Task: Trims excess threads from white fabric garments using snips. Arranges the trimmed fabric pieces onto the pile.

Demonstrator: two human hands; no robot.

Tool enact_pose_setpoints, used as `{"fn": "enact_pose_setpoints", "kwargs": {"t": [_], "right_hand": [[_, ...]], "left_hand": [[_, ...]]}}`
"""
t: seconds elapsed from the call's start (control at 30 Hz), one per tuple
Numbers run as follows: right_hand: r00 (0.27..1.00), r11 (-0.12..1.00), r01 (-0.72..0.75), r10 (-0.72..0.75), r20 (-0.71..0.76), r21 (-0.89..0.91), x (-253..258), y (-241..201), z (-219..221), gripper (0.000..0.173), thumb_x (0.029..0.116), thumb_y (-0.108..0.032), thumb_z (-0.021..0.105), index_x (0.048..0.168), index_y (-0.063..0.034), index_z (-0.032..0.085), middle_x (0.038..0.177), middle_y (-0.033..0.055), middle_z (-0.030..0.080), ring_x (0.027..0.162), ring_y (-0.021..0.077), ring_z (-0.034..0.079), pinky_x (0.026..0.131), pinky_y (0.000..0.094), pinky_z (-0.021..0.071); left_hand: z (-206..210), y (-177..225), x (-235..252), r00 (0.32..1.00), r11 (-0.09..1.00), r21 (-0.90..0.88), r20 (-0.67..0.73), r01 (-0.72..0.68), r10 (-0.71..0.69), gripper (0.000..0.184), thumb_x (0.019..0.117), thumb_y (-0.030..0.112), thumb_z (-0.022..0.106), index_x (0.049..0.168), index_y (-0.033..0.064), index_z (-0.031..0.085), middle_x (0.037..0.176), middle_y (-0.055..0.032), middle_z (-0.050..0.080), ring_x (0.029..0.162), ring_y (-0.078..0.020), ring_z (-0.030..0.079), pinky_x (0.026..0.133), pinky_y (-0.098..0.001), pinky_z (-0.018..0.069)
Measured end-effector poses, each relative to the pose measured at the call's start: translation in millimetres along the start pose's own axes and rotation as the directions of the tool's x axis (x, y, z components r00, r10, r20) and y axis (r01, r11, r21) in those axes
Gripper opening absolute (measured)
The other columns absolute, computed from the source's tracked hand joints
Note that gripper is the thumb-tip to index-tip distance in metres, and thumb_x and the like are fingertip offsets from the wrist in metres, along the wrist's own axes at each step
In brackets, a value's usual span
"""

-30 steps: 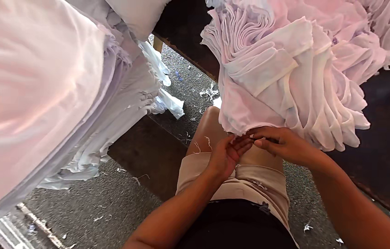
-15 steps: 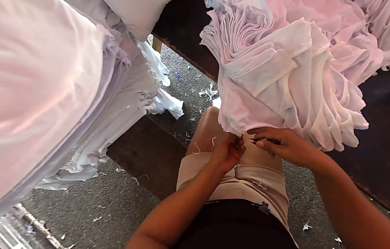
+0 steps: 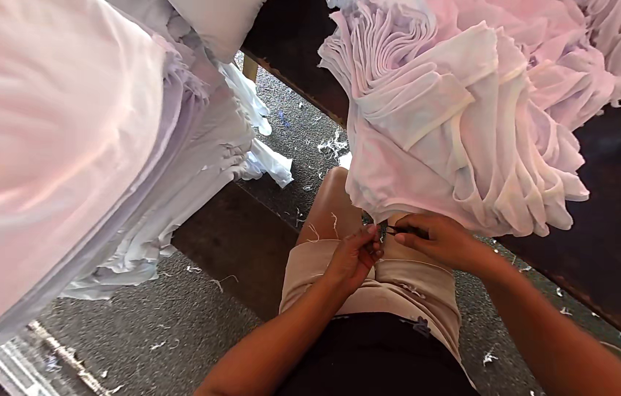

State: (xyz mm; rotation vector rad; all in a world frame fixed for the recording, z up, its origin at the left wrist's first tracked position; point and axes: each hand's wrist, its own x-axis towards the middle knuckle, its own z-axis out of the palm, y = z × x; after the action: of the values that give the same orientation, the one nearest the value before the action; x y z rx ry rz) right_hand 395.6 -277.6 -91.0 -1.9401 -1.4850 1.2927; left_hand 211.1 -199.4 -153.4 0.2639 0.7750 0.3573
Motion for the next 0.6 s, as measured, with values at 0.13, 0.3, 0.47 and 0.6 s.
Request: {"fn": "enact_pose_setpoints", "kwargs": {"t": [0.13,0.3,0.47,0.6], "right_hand": [[1.0,0.999,-0.002,0.001,0.022,0.05,6.5,2.6,4.4,0.033,0.1067,-0.03,0.054,0.115,-0.0023,0.07,0.09,0.0029,0.065,0.075,0.0028,0.054,0.072,0.0221,0.0461],[0.997,0.991,0.018,-0.027,0.071,0.131,16.8,-0.5,6.8,0.031,0.1077,-0.026,0.052,0.111,-0.0011,0.07,0.083,-0.0021,0.06,0.067,-0.0028,0.048,0.064,0.0156,0.0411],[0.996,0.991,0.049,-0.058,0.073,0.127,24.2,-4.0,6.5,0.031,0.1072,-0.025,0.053,0.11,-0.0006,0.072,0.081,-0.0035,0.06,0.067,-0.0043,0.047,0.064,0.0148,0.0404],[0.995,0.996,0.032,-0.039,0.088,0.089,26.4,-5.6,2.9,0.031,0.107,-0.028,0.054,0.106,-0.0029,0.072,0.081,-0.0041,0.06,0.066,-0.0037,0.045,0.063,0.0169,0.0396]], "left_hand": [[4.2,3.7,-10.4,0.993,0.98,0.164,-0.007,-0.111,0.114,0.02,0.1051,0.002,0.046,0.094,0.0038,0.062,0.074,0.0008,0.062,0.065,-0.0069,0.061,0.068,-0.022,0.0548],[4.8,5.2,-14.0,0.978,0.932,0.301,0.009,-0.203,0.21,0.019,0.1026,-0.001,0.049,0.091,0.0028,0.063,0.073,0.002,0.064,0.066,-0.0049,0.061,0.069,-0.021,0.0548],[3.1,5.3,-13.0,0.968,0.895,0.374,0.033,-0.243,0.249,0.019,0.1014,-0.002,0.049,0.091,0.0024,0.064,0.071,0.0035,0.063,0.064,-0.0036,0.06,0.067,-0.0203,0.0541],[2.7,4.8,-11.2,0.964,0.876,0.408,0.039,-0.257,0.264,0.018,0.1005,-0.002,0.051,0.089,0.0032,0.064,0.072,0.0044,0.062,0.064,-0.0031,0.059,0.067,-0.0198,0.0534]]}}
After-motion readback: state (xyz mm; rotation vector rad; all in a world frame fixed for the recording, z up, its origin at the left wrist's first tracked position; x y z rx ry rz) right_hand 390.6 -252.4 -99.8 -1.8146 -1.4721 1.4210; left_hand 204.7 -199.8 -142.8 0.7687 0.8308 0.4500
